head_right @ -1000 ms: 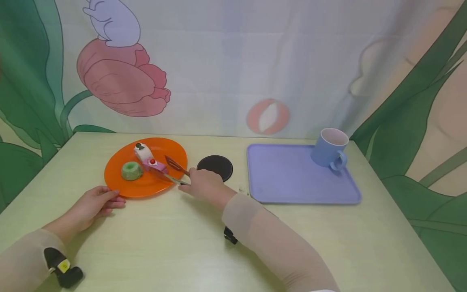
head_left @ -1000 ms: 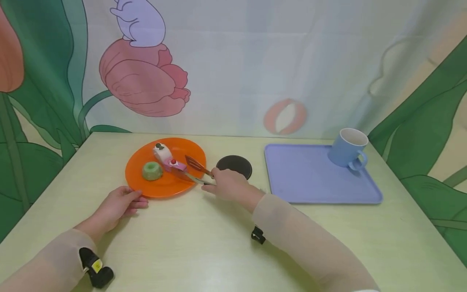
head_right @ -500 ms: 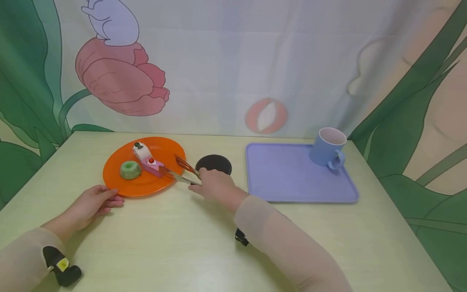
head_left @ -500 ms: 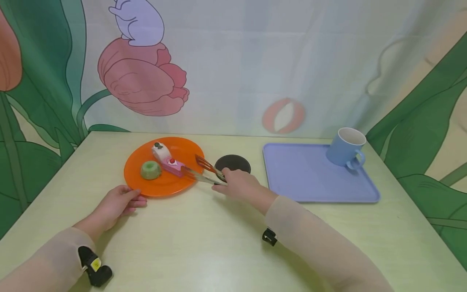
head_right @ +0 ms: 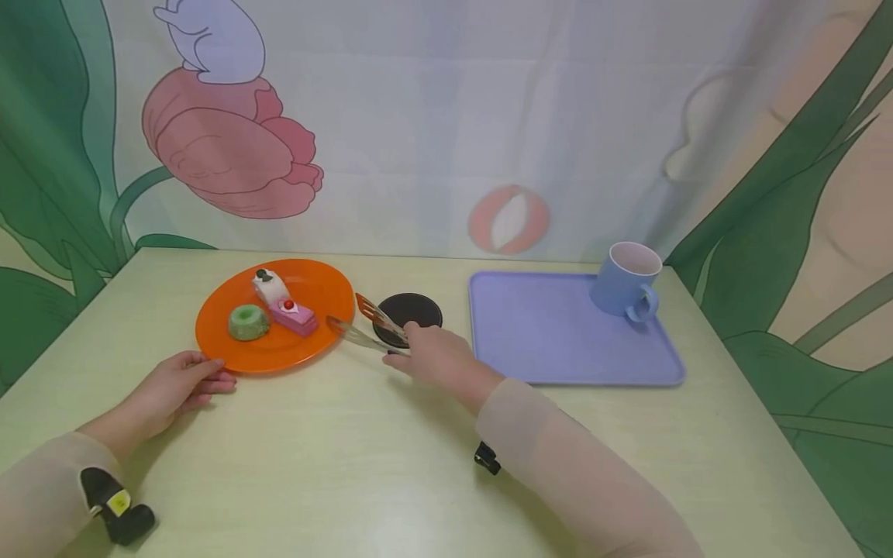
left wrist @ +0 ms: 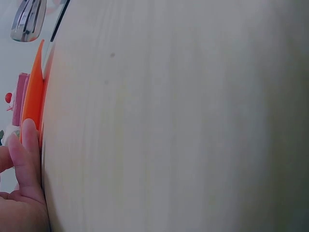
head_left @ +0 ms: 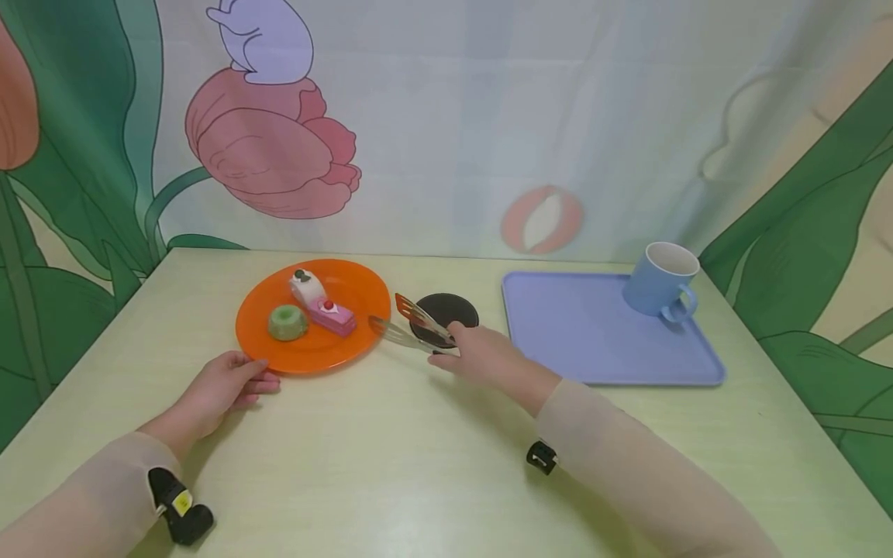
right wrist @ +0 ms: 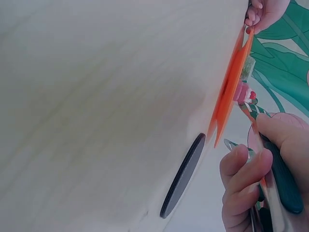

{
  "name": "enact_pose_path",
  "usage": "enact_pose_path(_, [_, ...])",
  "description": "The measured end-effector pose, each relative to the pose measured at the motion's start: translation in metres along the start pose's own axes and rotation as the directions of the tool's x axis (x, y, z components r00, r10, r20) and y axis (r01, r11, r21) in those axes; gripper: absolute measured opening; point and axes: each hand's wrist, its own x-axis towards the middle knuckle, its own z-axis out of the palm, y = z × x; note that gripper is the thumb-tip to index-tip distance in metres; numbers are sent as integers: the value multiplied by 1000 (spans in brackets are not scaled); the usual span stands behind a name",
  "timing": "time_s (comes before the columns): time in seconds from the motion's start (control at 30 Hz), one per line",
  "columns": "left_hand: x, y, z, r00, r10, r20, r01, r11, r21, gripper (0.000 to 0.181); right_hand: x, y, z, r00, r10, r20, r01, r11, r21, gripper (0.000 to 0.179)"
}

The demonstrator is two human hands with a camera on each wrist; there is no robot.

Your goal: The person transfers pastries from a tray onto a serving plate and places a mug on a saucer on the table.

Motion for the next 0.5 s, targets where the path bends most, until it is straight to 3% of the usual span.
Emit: enact_pose_path(0.5, [1, -1, -1, 1000, -5, -7, 5, 1000, -7, 40, -9, 24, -3, 999, 41, 19, -42, 998, 55, 67])
